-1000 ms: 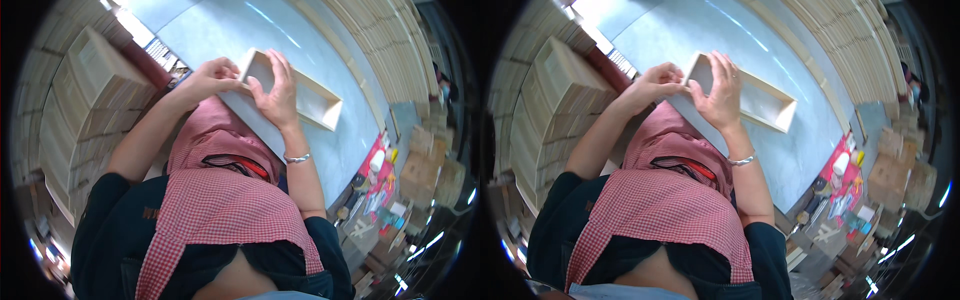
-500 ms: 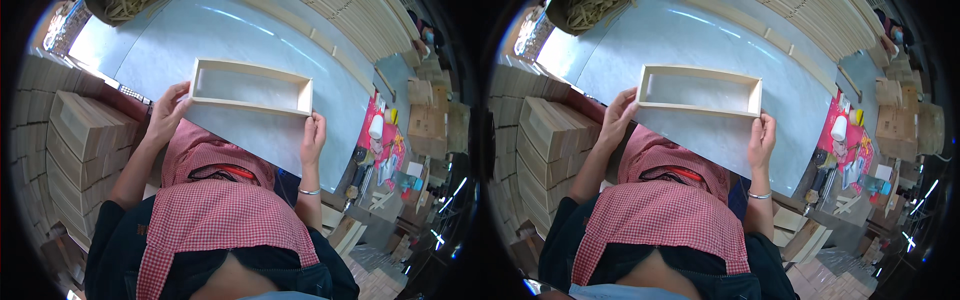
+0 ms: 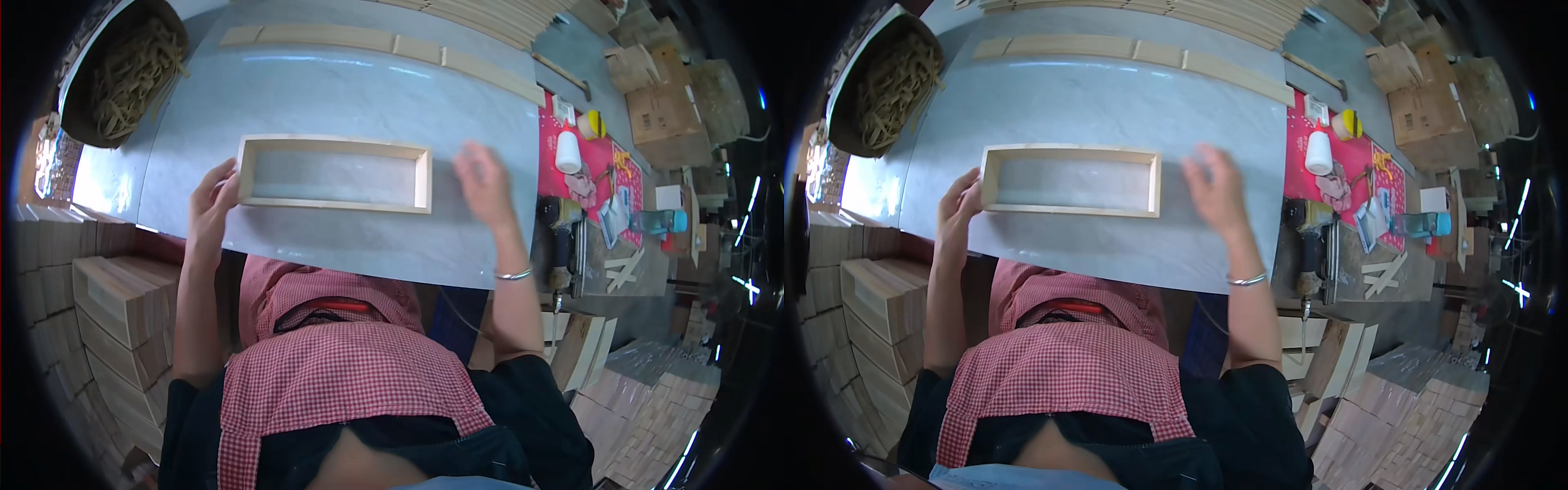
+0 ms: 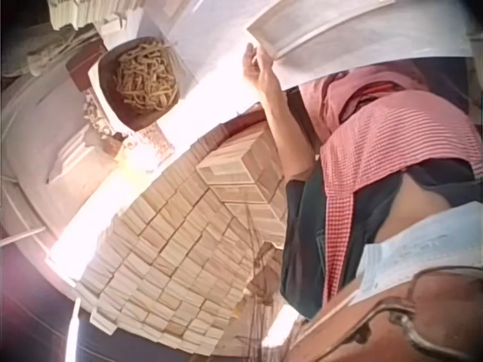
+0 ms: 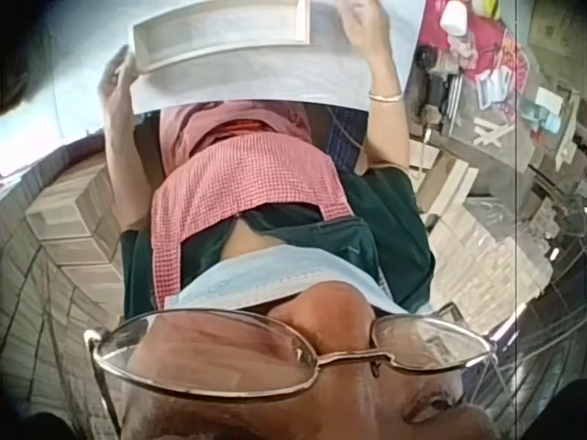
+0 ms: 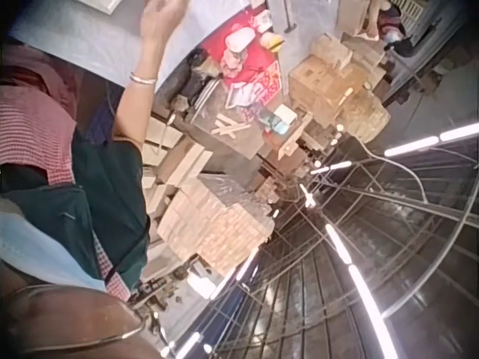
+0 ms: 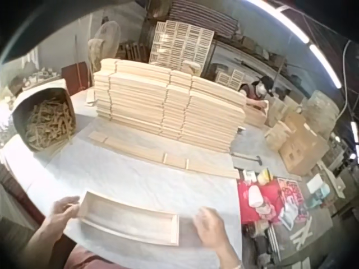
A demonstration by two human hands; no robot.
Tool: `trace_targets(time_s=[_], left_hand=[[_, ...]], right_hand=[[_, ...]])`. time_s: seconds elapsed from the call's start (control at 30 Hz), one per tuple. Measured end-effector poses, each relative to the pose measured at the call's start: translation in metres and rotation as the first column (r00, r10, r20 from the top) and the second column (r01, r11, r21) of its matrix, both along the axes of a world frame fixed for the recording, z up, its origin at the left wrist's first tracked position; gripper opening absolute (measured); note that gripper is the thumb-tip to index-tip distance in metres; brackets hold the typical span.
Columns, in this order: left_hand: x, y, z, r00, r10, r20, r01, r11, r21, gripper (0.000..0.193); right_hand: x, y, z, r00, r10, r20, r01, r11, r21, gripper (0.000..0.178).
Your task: Assemble small wooden boxes using glue and a pneumatic stapler.
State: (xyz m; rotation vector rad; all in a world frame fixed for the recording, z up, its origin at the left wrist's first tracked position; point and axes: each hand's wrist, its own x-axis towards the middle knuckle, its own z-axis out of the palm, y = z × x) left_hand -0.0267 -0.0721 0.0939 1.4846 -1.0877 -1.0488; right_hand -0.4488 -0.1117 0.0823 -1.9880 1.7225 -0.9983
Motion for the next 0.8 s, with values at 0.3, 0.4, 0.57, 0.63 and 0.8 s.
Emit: trace_targets(time_s=[0.3,0.4,0.57,0.63,0.8], left_hand=[[0.029,0.054,-0.007,0.951,0.269,-0.152,-0.241,0.954,0.181,0.028],[0.013,0.055,-0.006,0.939,0.254,-0.231,-0.225,0.964,0.144,0.025],[0.012,0.069,-0.011,0.93,0.295,-0.221,-0.265,0.952,0.153,0.023],[0.014,0.066,-0.02,0.922,0.246,-0.3,-0.21,0.967,0.147,0.024],[0.008,0.051,-0.022,0.954,0.221,-0.203,-0.22,0.975,0.029,0.022]], right_hand=[[-0.227,-0.071,-0.007,0.556,-0.571,-0.604,0.783,0.604,0.148,0.068],[-0.266,-0.068,-0.03,0.589,-0.658,-0.469,0.758,0.651,0.039,0.068],[-0.181,-0.062,0.035,0.633,-0.77,0.081,0.771,0.636,0.019,0.052],[-0.112,-0.028,0.083,0.668,-0.582,0.464,0.672,0.739,-0.042,0.049],[-0.004,0.005,0.063,0.711,-0.267,0.651,0.479,0.862,-0.169,0.046]])
